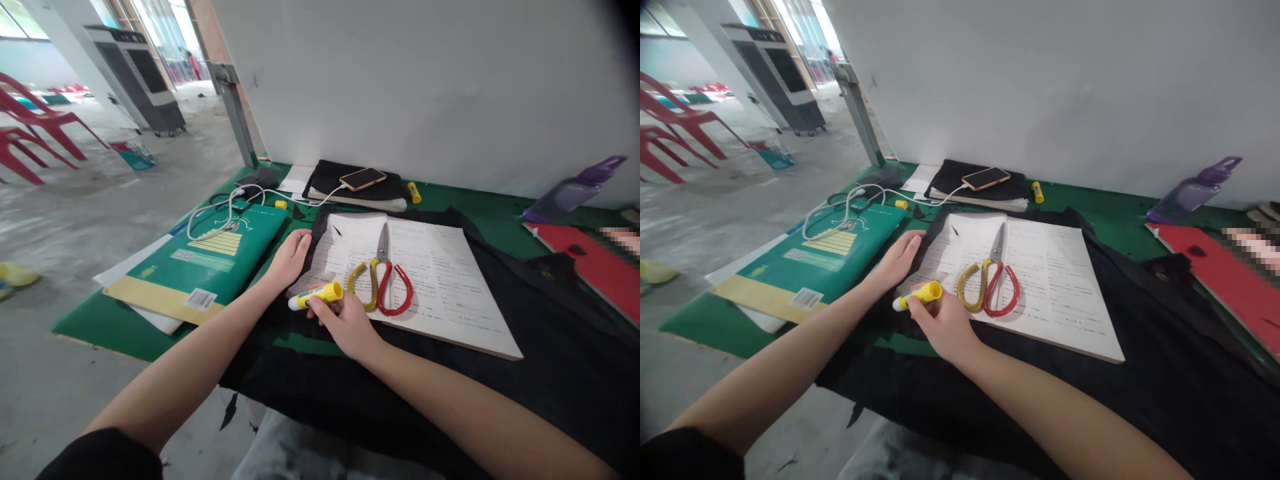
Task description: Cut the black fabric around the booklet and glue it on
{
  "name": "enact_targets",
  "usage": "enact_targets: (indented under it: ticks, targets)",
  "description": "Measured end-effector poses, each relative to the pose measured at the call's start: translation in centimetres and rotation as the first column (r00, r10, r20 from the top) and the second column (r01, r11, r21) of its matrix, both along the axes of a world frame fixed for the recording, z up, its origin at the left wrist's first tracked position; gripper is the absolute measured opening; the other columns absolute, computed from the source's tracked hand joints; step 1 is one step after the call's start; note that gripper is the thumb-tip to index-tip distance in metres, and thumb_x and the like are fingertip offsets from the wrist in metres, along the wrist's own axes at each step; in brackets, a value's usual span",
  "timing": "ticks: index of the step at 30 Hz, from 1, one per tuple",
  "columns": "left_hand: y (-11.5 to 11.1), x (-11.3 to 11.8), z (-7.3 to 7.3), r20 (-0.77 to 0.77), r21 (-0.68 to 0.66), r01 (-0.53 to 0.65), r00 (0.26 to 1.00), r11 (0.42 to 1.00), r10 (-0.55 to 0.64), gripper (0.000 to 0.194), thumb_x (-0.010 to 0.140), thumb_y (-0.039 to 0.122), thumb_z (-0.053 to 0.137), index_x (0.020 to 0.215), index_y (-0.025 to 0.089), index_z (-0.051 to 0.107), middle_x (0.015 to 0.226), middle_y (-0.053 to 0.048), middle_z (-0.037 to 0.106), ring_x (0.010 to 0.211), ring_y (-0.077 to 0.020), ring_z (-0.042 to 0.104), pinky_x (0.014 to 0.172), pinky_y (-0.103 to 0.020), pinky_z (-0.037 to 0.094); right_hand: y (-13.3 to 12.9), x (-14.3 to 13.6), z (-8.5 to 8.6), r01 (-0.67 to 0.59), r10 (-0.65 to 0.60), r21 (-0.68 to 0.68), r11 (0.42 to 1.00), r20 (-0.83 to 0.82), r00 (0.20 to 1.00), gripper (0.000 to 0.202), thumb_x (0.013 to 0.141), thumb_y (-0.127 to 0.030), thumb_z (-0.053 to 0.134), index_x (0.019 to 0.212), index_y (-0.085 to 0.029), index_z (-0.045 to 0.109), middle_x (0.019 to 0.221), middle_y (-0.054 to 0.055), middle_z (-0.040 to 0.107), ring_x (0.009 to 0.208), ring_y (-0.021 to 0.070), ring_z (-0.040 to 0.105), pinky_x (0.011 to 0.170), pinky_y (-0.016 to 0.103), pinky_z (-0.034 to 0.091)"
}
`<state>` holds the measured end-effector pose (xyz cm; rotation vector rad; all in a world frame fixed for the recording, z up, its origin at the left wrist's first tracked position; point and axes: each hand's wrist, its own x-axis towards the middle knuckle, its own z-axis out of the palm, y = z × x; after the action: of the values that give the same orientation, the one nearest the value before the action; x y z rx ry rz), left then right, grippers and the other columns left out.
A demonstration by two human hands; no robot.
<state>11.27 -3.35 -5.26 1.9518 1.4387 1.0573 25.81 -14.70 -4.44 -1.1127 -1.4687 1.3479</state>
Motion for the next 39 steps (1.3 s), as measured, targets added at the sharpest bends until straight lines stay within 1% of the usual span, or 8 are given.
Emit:
enact_targets:
  ticks: [3, 8, 13, 16, 20, 25, 33, 39]
  targets:
    - [-0.1, 0.1, 0.1, 0.103, -0.021, -0.031, 0.994, 0.999, 0.033, 0.037, 0.094, 0.041, 0.034, 0.111, 0.017, 0.056, 0.108, -0.007, 0.063, 0.104, -0.0201, 0.058, 0.095, -0.034, 0.043, 0.0, 0.1, 0.1, -0.049, 0.049, 0.008, 0.999, 0.058, 0.997, 0.035, 0.088, -0.041, 0.051, 0.112, -0.017, 0.060, 0.083, 0.004, 0.068, 0.073, 0.0163, 0.064, 0.064, 0.028, 0.051]
    - [0.2, 0.1, -0.6, 0.323, -0.070, -0.011, 0.946, 0.997, 0.033, 0.032, 0.094, 0.041, 0.036, 0.106, 0.019, 0.057, 0.114, -0.006, 0.062, 0.110, -0.0184, 0.056, 0.097, -0.033, 0.042, -0.1, 0.4, 0.7, -0.119, 0.086, 0.108, 0.987, 0.269, 0.959, 0.038, 0.086, -0.039, 0.055, 0.119, -0.023, 0.061, 0.085, 0.002, 0.071, 0.074, 0.0178, 0.066, 0.072, 0.032, 0.052]
    - [1.1, -0.2, -1.4, 0.430, -0.153, -0.046, 0.896, 0.987, 0.108, 0.031, 0.092, 0.040, 0.037, 0.101, 0.018, 0.057, 0.116, -0.007, 0.062, 0.113, -0.0182, 0.056, 0.096, -0.032, 0.044, -0.2, 0.3, 0.9, -0.217, 0.140, 0.204, 0.955, 0.336, 0.931, 0.043, 0.086, -0.039, 0.055, 0.126, -0.025, 0.057, 0.115, 0.003, 0.068, 0.101, 0.0221, 0.064, 0.090, 0.036, 0.048]
    - [1.2, -0.2, -1.4, 0.461, -0.194, -0.059, 0.875, 0.979, 0.144, 0.029, 0.092, 0.038, 0.036, 0.099, 0.018, 0.056, 0.116, -0.008, 0.062, 0.114, -0.0181, 0.056, 0.094, -0.032, 0.046, -0.2, 0.2, 0.8, -0.244, 0.154, 0.230, 0.942, 0.349, 0.924, 0.045, 0.085, -0.038, 0.056, 0.128, -0.026, 0.055, 0.124, 0.002, 0.063, 0.110, 0.0229, 0.061, 0.094, 0.037, 0.047]
    - [1.1, -0.2, -1.3, 0.430, -0.148, -0.048, 0.897, 0.988, 0.108, 0.024, 0.084, 0.032, 0.053, 0.102, 0.016, 0.054, 0.116, -0.010, 0.062, 0.113, -0.0197, 0.057, 0.098, -0.036, 0.044, -0.2, 0.1, 0.7, -0.259, 0.160, 0.242, 0.935, 0.364, 0.918, 0.046, 0.085, -0.038, 0.057, 0.129, -0.027, 0.054, 0.124, 0.002, 0.063, 0.110, 0.0227, 0.061, 0.094, 0.037, 0.047]
    - [0.8, -0.2, -1.4, 0.336, -0.097, 0.069, 0.941, 0.993, -0.033, 0.043, 0.069, 0.024, 0.071, 0.107, 0.017, 0.053, 0.120, -0.013, 0.060, 0.117, -0.0233, 0.055, 0.103, -0.042, 0.041, -0.2, 0.1, 0.7, -0.254, 0.148, 0.265, 0.930, 0.363, 0.920, 0.045, 0.085, -0.037, 0.057, 0.129, -0.027, 0.054, 0.126, 0.002, 0.062, 0.112, 0.0223, 0.059, 0.096, 0.038, 0.045]
    - [0.9, -0.5, -1.7, 0.232, -0.046, 0.055, 0.972, 0.997, -0.043, 0.038, 0.072, 0.008, 0.051, 0.109, 0.016, 0.054, 0.117, -0.009, 0.061, 0.114, -0.0205, 0.056, 0.102, -0.040, 0.042, -0.2, 0.1, 0.8, -0.273, 0.160, 0.264, 0.925, 0.381, 0.911, 0.046, 0.085, -0.037, 0.057, 0.129, -0.026, 0.054, 0.124, 0.003, 0.063, 0.110, 0.0224, 0.060, 0.095, 0.037, 0.046]
    - [0.9, -0.6, -1.5, 0.175, -0.026, -0.005, 0.984, 1.000, 0.009, 0.038, 0.076, 0.009, 0.045, 0.113, 0.013, 0.052, 0.119, -0.011, 0.059, 0.116, -0.0200, 0.054, 0.105, -0.038, 0.039, -0.2, 0.2, 0.8, -0.292, 0.160, 0.267, 0.918, 0.425, 0.891, 0.047, 0.086, -0.040, 0.055, 0.130, -0.025, 0.054, 0.119, 0.005, 0.065, 0.103, 0.0221, 0.062, 0.091, 0.036, 0.047]
